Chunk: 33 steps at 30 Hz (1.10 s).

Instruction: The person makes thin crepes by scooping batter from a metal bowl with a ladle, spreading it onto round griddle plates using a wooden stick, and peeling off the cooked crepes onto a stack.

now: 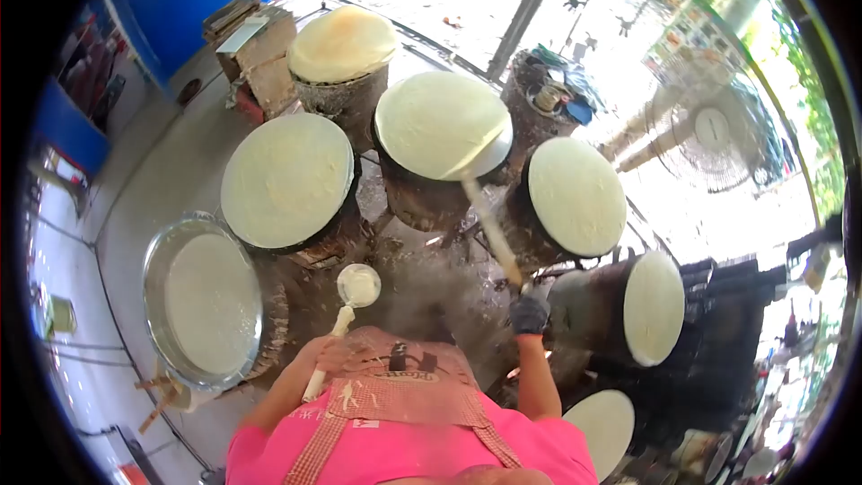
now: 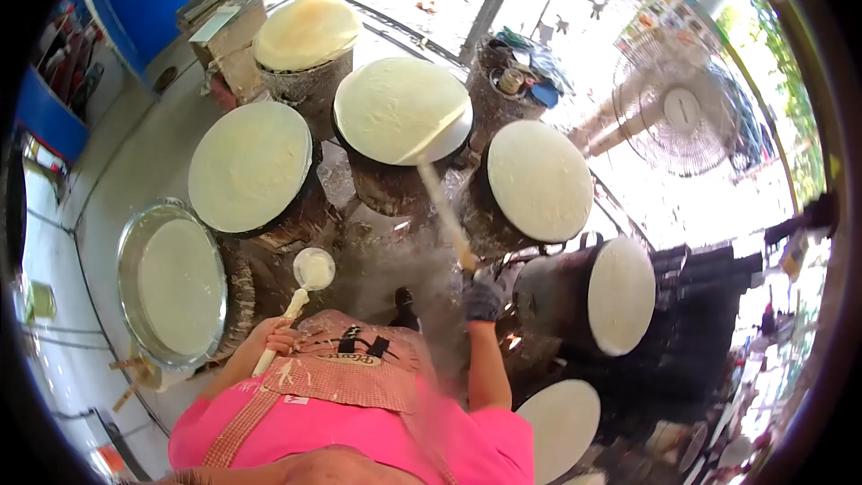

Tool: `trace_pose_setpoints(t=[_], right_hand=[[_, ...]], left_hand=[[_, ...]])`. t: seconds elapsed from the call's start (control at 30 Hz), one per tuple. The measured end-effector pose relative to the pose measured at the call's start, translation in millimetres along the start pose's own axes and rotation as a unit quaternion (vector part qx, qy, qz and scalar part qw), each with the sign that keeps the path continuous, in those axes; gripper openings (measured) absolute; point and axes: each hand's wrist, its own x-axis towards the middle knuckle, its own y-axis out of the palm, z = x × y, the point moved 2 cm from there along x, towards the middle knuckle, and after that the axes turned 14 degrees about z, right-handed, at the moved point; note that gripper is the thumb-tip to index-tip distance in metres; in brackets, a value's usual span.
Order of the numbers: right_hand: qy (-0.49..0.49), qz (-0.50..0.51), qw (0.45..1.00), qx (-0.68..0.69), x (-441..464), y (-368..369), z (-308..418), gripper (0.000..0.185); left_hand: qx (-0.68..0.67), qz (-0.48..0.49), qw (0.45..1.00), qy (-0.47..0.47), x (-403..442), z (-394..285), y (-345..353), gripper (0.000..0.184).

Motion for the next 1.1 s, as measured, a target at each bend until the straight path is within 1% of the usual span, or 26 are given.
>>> trace_pose_setpoints(t=[0.03, 0.07, 0.13, 0.2, 0.23, 0.27, 0.3, 0.37, 0.4, 0.43, 0.5, 0.53, 0.57, 0.63, 0.67, 0.77, 0.8, 0.9, 0.93, 0.97, 1.03, 1.1], right_hand=[[-0.053, 0.008, 0.998, -0.026, 5.5, -4.8, -1.6, 0.039], [-0.090, 0.037, 0.995, -0.031, 14.1, -8.3, -3.6, 0.039], [-0.095, 0.189, 0.975, 0.061, 34.2, -17.0, -1.7, 0.040], [-0.159, 0.177, 0.967, 0.086, 64.9, -43.6, 11.7, 0.037], [-0.207, 0.148, 0.965, 0.067, 89.0, -26.8, 11.6, 0.036], [-0.252, 0.118, 0.959, 0.050, 115.9, 5.8, 10.3, 0.035], [-0.297, 0.087, 0.950, 0.032, 139.9, 25.9, 12.9, 0.035], [-0.348, 0.104, 0.931, -0.035, 195.7, 30.5, 35.4, 0.034], [-0.372, 0.108, 0.919, -0.069, 224.8, 26.0, 50.1, 0.035], [-0.372, 0.121, 0.915, -0.098, 247.7, 14.7, 62.0, 0.038], [-0.466, 0.022, 0.880, -0.091, 302.6, 37.4, 70.4, 0.034], [-0.457, 0.098, 0.880, -0.088, 315.6, 20.2, 76.9, 0.036], [-0.497, 0.111, 0.854, -0.105, 331.7, 17.8, 80.2, 0.036], [-0.534, 0.107, 0.826, -0.144, 353.1, 15.4, 84.6, 0.035], [-0.545, 0.114, 0.815, -0.159, 360.5, 14.1, 88.5, 0.028], [-0.566, 0.103, 0.798, -0.181, 380.6, 15.8, 95.7, 0.020], [-0.560, 0.066, 0.809, -0.164, 379.5, -3.5, 101.4, 0.016], [-0.527, 0.029, 0.846, -0.071, 408.4, -24.9, 117.6, 0.015], [-0.480, 0.043, 0.876, -0.024, 419.8, -37.1, 124.2, 0.015], [-0.437, 0.010, 0.899, 0.002, 435.9, -40.7, 127.4, 0.015], [-0.394, -0.035, 0.916, 0.062, 452.2, -72.2, 123.9, 0.017], [-0.371, -0.115, 0.920, 0.051, 495.4, -76.2, 113.7, 0.023]], left_hand=[[-0.011, 0.007, 1.000, 0.022, 8.1, 5.5, -0.1, 0.020], [-0.021, 0.013, 0.999, 0.042, 17.6, 12.3, 1.4, 0.021], [-0.039, 0.024, 0.995, 0.086, 33.4, 25.1, 5.4, 0.022], [-0.055, 0.046, 0.991, 0.117, 49.4, 34.2, 9.3, 0.024], [-0.066, 0.058, 0.988, 0.130, 54.9, 38.5, 9.0, 0.024], [-0.101, 0.109, 0.984, 0.099, 60.9, 41.1, 6.5, 0.031], [-0.084, 0.095, 0.985, 0.117, 62.0, 46.9, 6.0, 0.031], [-0.043, 0.079, 0.984, 0.152, 68.1, 56.2, 9.5, 0.031], [-0.076, 0.113, 0.981, 0.138, 70.3, 64.2, 14.8, 0.031], [-0.078, 0.096, 0.981, 0.150, 71.1, 72.5, 19.2, 0.032], [-0.082, 0.070, 0.978, 0.178, 74.2, 86.9, 23.7, 0.031], [-0.087, 0.072, 0.975, 0.190, 78.1, 89.2, 26.5, 0.029], [-0.098, 0.071, 0.971, 0.205, 81.6, 92.8, 27.3, 0.028], [-0.110, 0.071, 0.963, 0.235, 88.0, 98.9, 27.2, 0.025], [-0.119, 0.072, 0.959, 0.246, 89.9, 102.9, 26.5, 0.024], [-0.142, 0.068, 0.947, 0.281, 89.4, 114.3, 24.8, 0.020], [-0.149, 0.067, 0.943, 0.289, 88.9, 116.5, 24.8, 0.020], [-0.164, 0.064, 0.936, 0.304, 85.2, 117.6, 21.9, 0.018], [-0.167, 0.064, 0.934, 0.310, 83.5, 118.3, 20.9, 0.018], [-0.169, 0.062, 0.932, 0.314, 81.9, 116.5, 21.5, 0.018], [-0.165, 0.054, 0.925, 0.339, 79.9, 108.3, 36.1, 0.015], [-0.163, 0.058, 0.921, 0.348, 73.3, 100.9, 37.9, 0.014]])
